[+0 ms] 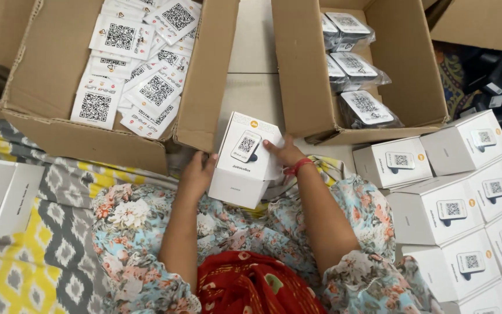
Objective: The person packs electronic devices and instruction sheets into white cardboard boxes.
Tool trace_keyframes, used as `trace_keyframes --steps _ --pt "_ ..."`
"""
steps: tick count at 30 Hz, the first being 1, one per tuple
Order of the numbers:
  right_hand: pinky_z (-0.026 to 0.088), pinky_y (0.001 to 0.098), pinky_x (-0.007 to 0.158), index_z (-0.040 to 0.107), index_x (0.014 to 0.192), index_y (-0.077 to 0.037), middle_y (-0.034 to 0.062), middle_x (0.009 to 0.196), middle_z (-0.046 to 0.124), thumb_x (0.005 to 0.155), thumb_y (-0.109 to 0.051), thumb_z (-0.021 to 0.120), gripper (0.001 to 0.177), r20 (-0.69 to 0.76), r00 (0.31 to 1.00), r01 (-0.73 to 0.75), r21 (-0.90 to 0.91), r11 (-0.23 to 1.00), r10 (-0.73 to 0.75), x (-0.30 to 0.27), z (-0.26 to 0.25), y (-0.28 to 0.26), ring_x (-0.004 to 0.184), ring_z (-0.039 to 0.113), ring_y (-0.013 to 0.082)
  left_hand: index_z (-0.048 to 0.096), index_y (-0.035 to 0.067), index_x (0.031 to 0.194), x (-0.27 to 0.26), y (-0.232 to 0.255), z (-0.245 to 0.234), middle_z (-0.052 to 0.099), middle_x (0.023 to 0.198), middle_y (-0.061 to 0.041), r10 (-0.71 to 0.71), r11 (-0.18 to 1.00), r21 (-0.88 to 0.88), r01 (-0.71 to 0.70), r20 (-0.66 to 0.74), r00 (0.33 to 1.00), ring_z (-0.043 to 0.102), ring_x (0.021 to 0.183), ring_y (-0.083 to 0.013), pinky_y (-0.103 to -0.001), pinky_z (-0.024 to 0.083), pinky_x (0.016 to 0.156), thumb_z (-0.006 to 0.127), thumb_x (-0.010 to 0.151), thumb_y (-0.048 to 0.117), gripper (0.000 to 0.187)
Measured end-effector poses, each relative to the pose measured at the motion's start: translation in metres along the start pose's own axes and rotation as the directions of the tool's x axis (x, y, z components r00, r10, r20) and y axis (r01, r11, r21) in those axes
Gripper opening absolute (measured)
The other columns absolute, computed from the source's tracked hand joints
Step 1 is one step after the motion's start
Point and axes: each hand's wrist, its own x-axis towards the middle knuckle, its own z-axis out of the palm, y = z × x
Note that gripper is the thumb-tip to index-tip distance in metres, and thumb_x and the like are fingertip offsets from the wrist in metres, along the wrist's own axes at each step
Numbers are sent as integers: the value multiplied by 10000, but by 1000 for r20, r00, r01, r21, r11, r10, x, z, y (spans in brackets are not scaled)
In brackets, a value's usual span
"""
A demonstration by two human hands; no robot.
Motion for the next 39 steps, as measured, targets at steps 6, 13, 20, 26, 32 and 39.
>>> trace_keyframes --steps 6,13,20,26,32,39 --pt "639 421 727 223 1606 -42 227 1426 549 755 -697 684 1169 73 997 18 93 996 -25 -32 -30 -28 1071 715 342 529 18 1354 11 -2 19 702 1195 -281 -89 996 8 88 106 990 670 1143 -448 -486 521 973 626 920 608 740" --pt "469 430 1022 176 1601 -20 238 1559 420 760 -676 707 1191 150 970 196 -13 980 -192 -24 -15 -20 1395 469 331 469 27 1428 -19 32 14 671 1279 -245 -14 995 -91 29 160 987 658 1185 -391 -443 497 991 627 899 592 790" --pt "392 382 1134 250 1544 52 293 1479 486 807 -638 712 1110 -45 965 254 -89 963 -258 -53 -44 -37 1381 505 367 504 12 1462 -33 46 6 619 1403 -239 171 964 -221 -148 87 981 593 1306 -324 -382 456 1062 580 1012 507 673" --pt "498 456 1013 614 1357 -16 270 1251 681 935 -525 587 662 -257 917 247 -233 940 -305 -49 -61 -26 1182 652 412 490 36 1487 -38 59 7 637 1398 -211 143 945 -311 -98 124 982 647 1207 -286 -358 491 1007 591 987 462 665" --pt "471 493 1029 619 1271 51 307 1229 658 988 -575 499 698 -125 977 97 -458 883 -173 13 -15 11 1192 624 445 376 14 1539 -32 33 33 572 1401 -254 91 994 56 -99 121 988 626 1160 -347 -435 512 971 649 953 513 816" --pt "503 421 1017 688 1235 72 271 1173 708 929 -807 458 959 -89 965 246 -30 969 -248 29 -22 12 1165 668 365 459 102 1574 -30 35 3 601 1404 -125 161 895 -443 -47 222 962 619 1203 -239 -381 495 1013 464 905 711 905"
